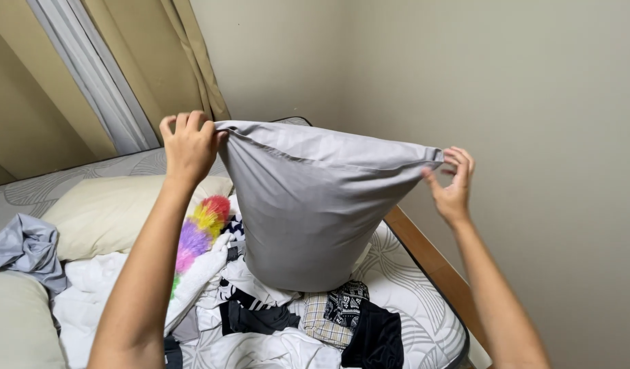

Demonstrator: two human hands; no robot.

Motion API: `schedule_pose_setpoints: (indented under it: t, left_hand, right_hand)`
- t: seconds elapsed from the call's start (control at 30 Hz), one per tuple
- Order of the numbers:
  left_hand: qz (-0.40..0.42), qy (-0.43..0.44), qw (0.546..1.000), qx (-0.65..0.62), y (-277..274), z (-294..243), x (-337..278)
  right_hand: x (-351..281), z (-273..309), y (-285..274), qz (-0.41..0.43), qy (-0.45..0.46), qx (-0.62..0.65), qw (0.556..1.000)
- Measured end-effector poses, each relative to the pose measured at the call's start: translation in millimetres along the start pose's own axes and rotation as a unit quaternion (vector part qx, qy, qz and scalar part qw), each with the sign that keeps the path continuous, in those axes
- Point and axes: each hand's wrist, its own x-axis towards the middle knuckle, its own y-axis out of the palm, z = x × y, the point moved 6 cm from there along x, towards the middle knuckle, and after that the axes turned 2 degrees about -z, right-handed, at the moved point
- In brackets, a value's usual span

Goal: The person puts a pillow into a gray pillowcase, adjusts the fabric, and smooths the surface. They then use a rainbow-colored feather duster to dust the pillow and other pillows on the bed.

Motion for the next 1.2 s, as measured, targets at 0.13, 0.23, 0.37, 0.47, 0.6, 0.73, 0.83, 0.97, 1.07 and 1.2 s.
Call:
schedule_pose_setpoints:
  t: [0.13, 0.23, 0.37, 0.47, 0.6, 0.73, 0.83, 0.97, 1.07, 1.2]
  left_hand:
    - [0.018, -0.23, 0.96, -0.158, 29.9, 6.9, -37.9]
    - [-0.04, -0.35, 0.859, -0.372, 50.2, -31.8, -102.1]
    - [0.042, -0.464, 0.765, -0.444, 92.5, -123.6, -241.4]
    - [0.133, -0.512, 0.759, -0.378, 113.4, -208.5, -287.2]
    - [0.118, -0.624, 0.703, -0.319, 164.7, -240.3, -251.0]
    - [-0.056, -0.597, 0.598, -0.532, 157.7, -208.6, -174.8]
    - [-0.002, -0.602, 0.401, -0.691, 114.9, -186.7, -131.4]
    - [-0.007, -0.589, 0.207, -0.781, 99.9, -146.6, -176.2]
    - [-0.002, -0.584, 0.104, -0.805, 107.9, -122.1, -259.0]
    - [0.133, -0.764, 0.127, -0.619, 75.9, -139.2, -392.3]
  right_hand:
    - [-60.4, -33.8, 120.5, 0.079, 0.294, 0.39, 0.869]
    - [-90.5, -47.2, 181.7, 0.085, 0.375, 0.513, 0.767]
    - [-97.4, -32.0, 189.1, -0.006, 0.44, 0.465, 0.769]
    - [-68.8, 22.4, 176.5, -0.055, 0.423, 0.536, 0.728]
    - [8.3, 109.1, 136.9, -0.04, 0.336, 0.622, 0.706]
    - [72.2, 187.8, 69.4, -0.005, 0.124, 0.49, 0.863]
    - [88.5, 254.0, 36.8, 0.022, -0.094, 0.367, 0.925]
    - [10.9, 261.7, 113.0, 0.087, -0.229, 0.243, 0.939]
    - [-105.9, 273.6, 170.5, 0.277, -0.264, 0.176, 0.907]
    - [-279.6, 285.3, 201.9, 0.395, -0.263, 0.13, 0.87]
